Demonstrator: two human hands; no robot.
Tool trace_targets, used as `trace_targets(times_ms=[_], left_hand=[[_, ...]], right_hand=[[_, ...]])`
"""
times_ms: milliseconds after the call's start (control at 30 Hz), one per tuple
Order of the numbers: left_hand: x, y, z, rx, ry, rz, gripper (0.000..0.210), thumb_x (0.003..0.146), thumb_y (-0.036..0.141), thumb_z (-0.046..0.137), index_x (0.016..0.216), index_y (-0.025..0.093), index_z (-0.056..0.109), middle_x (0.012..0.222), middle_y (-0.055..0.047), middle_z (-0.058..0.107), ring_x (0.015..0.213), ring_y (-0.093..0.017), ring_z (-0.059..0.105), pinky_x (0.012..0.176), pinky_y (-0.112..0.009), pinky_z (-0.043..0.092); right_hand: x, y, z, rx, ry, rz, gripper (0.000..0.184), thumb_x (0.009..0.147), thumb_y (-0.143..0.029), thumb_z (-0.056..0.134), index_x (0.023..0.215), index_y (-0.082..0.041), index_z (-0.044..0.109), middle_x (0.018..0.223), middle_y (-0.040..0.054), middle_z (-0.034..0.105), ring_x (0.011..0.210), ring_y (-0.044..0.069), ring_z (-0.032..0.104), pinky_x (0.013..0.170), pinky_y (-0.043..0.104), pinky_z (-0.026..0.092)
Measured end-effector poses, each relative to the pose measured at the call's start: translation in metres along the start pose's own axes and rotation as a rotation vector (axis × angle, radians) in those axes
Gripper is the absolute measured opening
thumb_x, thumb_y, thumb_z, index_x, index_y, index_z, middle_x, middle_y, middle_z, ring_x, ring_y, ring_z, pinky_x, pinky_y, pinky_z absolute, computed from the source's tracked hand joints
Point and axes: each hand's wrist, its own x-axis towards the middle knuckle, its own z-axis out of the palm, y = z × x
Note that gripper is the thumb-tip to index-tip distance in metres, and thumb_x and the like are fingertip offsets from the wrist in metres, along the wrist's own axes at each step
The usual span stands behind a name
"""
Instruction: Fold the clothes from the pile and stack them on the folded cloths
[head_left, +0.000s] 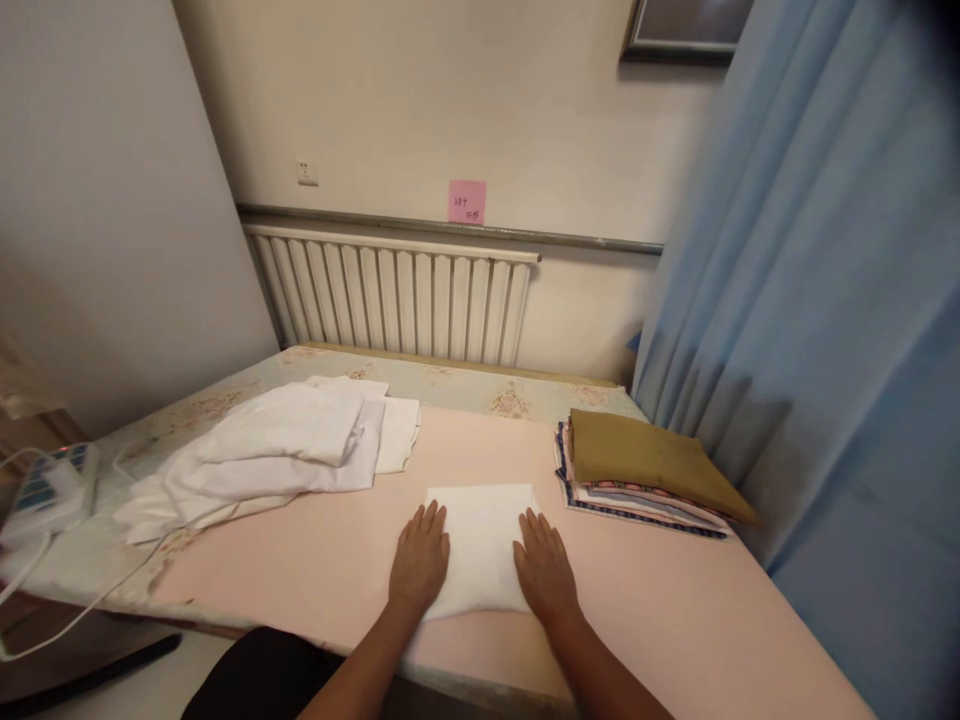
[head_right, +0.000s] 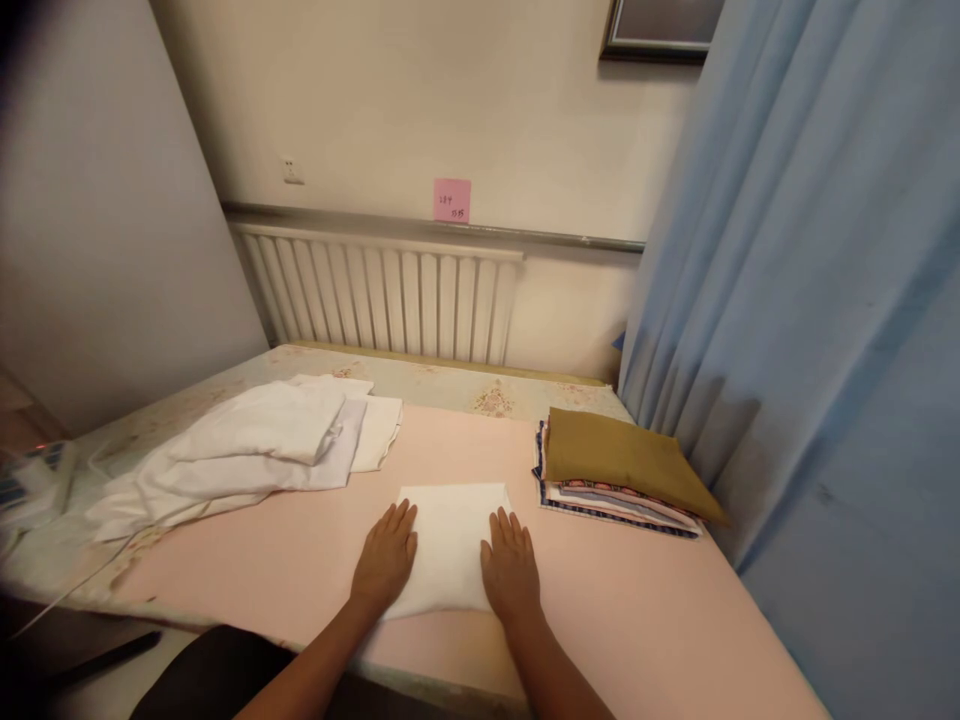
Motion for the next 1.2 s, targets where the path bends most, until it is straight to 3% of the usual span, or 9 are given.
trace_targets(times_ms=[1000,1200], left_hand=[[-0.0002,-0.0016,0.0031,-0.095,0.034,-0.009,0.047,0.094,0.028,0.036,0.136,0.017,0.052,0.145,-0.009,0.051,0.138,-0.027,0.041,0.110,-0.046,0.036],[0.0002,-0.0058,0.0075,-0.252,0.106,-0.110,0.051,0.092,0.031,0.037,0.137,0.007,0.049,0.151,-0.018,0.040,0.139,-0.029,0.039,0.112,-0.045,0.037]], right_hand=[[0.0001,0.0030,0.0043,0.044,0.073,-0.011,0.047,0.096,-0.029,0.037,0.139,-0.016,0.050,0.149,0.0085,0.043,0.138,0.028,0.038,0.113,0.045,0.029],[-0.0004,0.0043,0.0060,0.016,0.073,-0.026,0.047,0.096,-0.027,0.038,0.140,-0.015,0.049,0.148,0.0078,0.044,0.139,0.027,0.037,0.114,0.044,0.028]])
